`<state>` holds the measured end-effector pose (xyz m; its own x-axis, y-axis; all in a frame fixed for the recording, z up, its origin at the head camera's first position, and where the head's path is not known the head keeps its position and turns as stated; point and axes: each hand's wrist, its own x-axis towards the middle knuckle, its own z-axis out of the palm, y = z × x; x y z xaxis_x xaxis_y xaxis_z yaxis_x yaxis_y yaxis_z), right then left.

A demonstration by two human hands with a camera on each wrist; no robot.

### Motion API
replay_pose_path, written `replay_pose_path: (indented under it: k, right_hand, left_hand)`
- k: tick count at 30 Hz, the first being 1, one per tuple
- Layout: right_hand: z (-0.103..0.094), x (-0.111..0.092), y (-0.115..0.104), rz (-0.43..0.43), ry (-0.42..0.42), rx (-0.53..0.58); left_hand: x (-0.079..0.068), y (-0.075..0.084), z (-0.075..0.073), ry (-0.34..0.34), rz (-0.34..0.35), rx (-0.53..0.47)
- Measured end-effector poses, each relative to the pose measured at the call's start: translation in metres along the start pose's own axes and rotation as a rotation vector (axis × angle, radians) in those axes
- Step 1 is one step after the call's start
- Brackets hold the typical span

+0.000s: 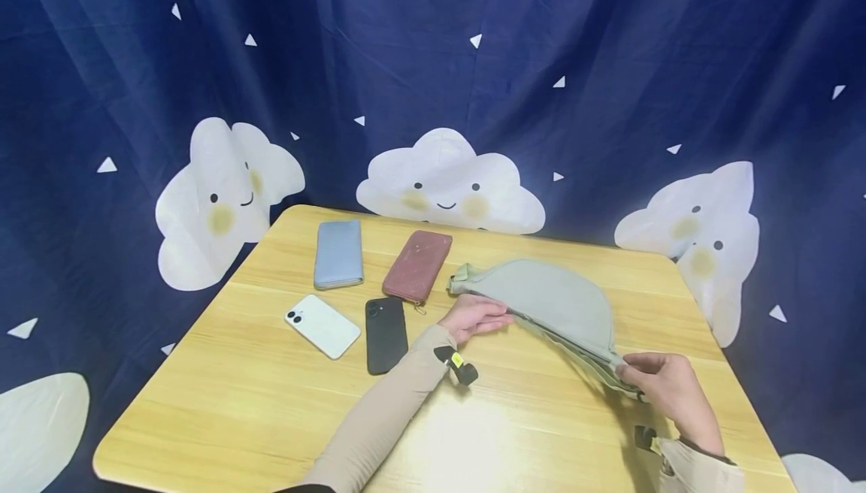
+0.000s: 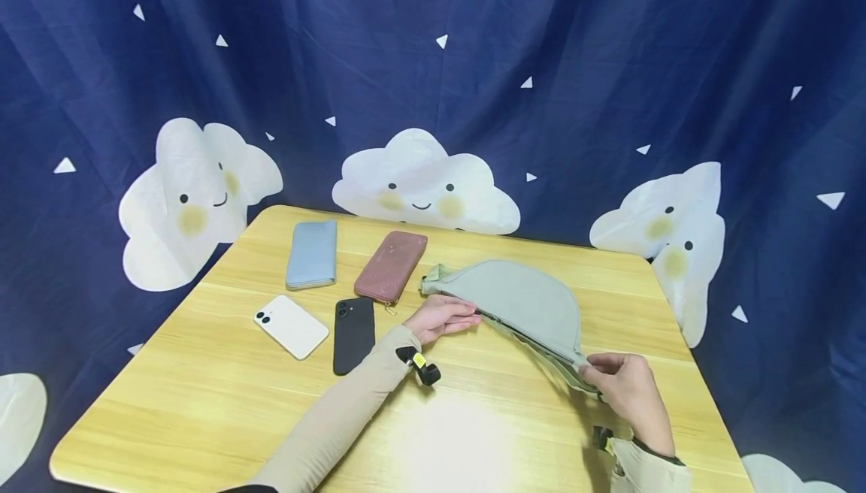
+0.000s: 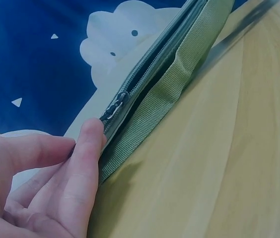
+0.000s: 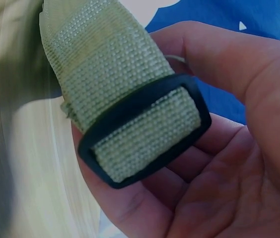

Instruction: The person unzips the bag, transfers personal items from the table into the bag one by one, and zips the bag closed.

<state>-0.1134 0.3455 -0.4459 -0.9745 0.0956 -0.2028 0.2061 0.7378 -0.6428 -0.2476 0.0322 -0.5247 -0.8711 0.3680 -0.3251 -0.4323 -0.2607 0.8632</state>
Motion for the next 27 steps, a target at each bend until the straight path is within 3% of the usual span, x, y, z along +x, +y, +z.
replay_pose_path:
  k: [27]
  right_hand:
    - [-0.0016, 0.0013, 0.001, -0.009, -0.006, -0.025]
  left_hand:
    - [0.001, 0.0071, -0.0063, 0.021, 0.005, 0.005]
